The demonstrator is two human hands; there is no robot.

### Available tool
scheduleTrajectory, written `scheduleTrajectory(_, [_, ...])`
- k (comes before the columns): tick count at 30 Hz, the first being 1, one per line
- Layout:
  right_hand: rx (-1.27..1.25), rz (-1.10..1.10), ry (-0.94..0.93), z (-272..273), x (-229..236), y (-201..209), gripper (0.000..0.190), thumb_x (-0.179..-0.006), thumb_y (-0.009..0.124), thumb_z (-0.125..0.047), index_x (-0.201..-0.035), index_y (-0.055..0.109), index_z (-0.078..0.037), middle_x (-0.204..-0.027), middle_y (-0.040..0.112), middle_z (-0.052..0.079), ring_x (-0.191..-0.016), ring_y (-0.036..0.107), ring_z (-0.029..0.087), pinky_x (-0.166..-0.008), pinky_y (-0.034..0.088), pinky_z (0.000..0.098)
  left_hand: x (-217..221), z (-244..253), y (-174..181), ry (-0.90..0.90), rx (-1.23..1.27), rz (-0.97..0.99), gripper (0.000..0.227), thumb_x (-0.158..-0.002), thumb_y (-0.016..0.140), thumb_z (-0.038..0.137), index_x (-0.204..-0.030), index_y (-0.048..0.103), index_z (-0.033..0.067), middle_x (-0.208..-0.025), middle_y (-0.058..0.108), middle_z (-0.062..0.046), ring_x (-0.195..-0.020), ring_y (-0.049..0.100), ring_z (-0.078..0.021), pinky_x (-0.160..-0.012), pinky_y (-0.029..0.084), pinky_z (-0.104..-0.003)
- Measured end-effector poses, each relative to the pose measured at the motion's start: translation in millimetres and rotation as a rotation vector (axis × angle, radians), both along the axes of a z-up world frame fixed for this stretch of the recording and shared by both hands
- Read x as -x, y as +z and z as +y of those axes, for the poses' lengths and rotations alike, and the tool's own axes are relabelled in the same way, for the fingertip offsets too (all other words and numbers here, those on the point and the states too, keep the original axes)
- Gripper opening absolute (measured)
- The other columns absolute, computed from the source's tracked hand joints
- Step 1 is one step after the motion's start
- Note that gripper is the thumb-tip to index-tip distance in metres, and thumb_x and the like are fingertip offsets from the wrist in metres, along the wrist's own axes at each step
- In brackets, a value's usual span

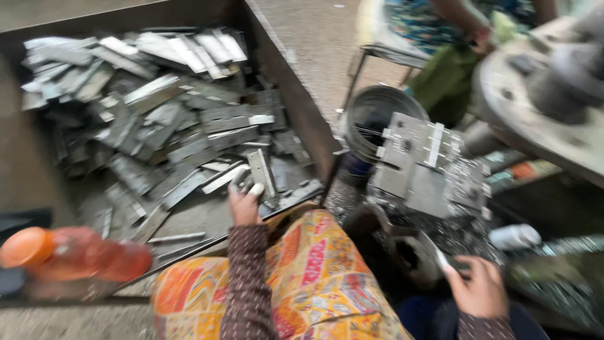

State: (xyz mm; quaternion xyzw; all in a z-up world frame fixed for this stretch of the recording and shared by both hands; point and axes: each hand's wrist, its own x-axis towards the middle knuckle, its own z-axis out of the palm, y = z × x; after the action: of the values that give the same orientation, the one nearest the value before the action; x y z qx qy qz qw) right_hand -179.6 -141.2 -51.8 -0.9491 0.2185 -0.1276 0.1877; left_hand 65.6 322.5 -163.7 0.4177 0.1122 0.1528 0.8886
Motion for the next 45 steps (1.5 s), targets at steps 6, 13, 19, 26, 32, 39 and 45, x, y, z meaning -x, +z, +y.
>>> scheduleTrajectory(6, [-0.034,-0.013,-0.021,38,-6,32,0.030,-0.084,0.075,-0.032,-0.105,0.071,-0.012,-0.117,0.065,0.005,-0.088,0.071,0.019,-0.074,0.059,0.0342,67,-68,107,-0.576,0.172,-0.048,0.051,-0.082,0.060,-0.010,-0.131,0.055,0.0046,-0.118,0.065,-0.009,-0.102,0.066,-0.0188,-0.081,0.058,-0.033])
scheduleTrajectory(13, [-0.014,0.038,-0.024,43,-9,40,0.029,-0.082,0.075,-0.031,-0.104,0.070,-0.013,-0.117,0.063,0.004,-0.091,0.071,0.021,-0.076,0.057,0.0384,92,-214,150,-0.777,-0.052,0.045,0.047,-0.079,0.064,-0.004,-0.126,0.061,0.0012,-0.111,0.069,-0.010,-0.097,0.067,-0.0214,-0.083,0.058,-0.034])
scheduleTrajectory(19, [-0.065,0.014,-0.052,43,-9,36,0.027,-0.083,0.074,-0.033,-0.102,0.070,-0.014,-0.114,0.065,0.002,-0.094,0.071,0.023,-0.081,0.057,0.0378,110,-270,139,-0.134,-1.352,-0.251,0.059,-0.090,0.071,0.038,-0.129,0.057,-0.0035,-0.132,0.057,-0.024,-0.113,0.059,-0.0304,-0.096,0.050,-0.043])
scheduleTrajectory(26, [-0.024,-0.004,0.016,42,-9,34,0.029,-0.082,0.075,-0.033,-0.103,0.069,-0.013,-0.115,0.064,0.004,-0.097,0.069,0.026,-0.081,0.056,0.0392,107,-296,147,-0.308,-1.915,-0.424,0.054,-0.104,0.048,0.044,-0.137,0.059,0.0023,-0.151,0.049,-0.016,-0.138,0.046,-0.0342,-0.116,0.032,-0.062])
scheduleTrajectory(32, [-0.083,0.041,-0.007,40,-9,33,0.033,-0.082,0.074,-0.035,-0.106,0.069,-0.013,-0.118,0.064,0.005,-0.096,0.071,0.025,-0.082,0.057,0.0395,83,-304,154,-0.549,-1.986,-0.344,0.053,-0.093,0.055,0.033,-0.136,0.057,0.0028,-0.153,0.045,-0.016,-0.141,0.042,-0.0345,-0.113,0.032,-0.059])
scheduleTrajectory(39, [0.016,0.191,0.070,17,5,-59,0.072,-0.073,0.080,-0.047,-0.128,0.056,-0.007,-0.123,0.063,0.017,-0.098,0.069,0.035,-0.081,0.058,0.0445,84,-298,149,-0.493,-1.940,-0.369,0.047,-0.091,0.056,0.027,-0.131,0.061,0.0022,-0.150,0.049,-0.018,-0.139,0.045,-0.0349,-0.110,0.034,-0.061])
scheduleTrajectory(45, [-0.028,0.324,-0.013,12,19,-152,0.057,-0.085,0.070,-0.046,-0.127,0.056,-0.010,-0.094,0.074,0.020,-0.085,0.074,0.039,-0.076,0.061,0.0475,68,-293,148,-0.365,-1.941,-0.455,0.034,-0.094,0.052,0.017,-0.121,0.066,0.0033,-0.143,0.057,-0.016,-0.132,0.054,-0.0320,-0.110,0.037,-0.061])
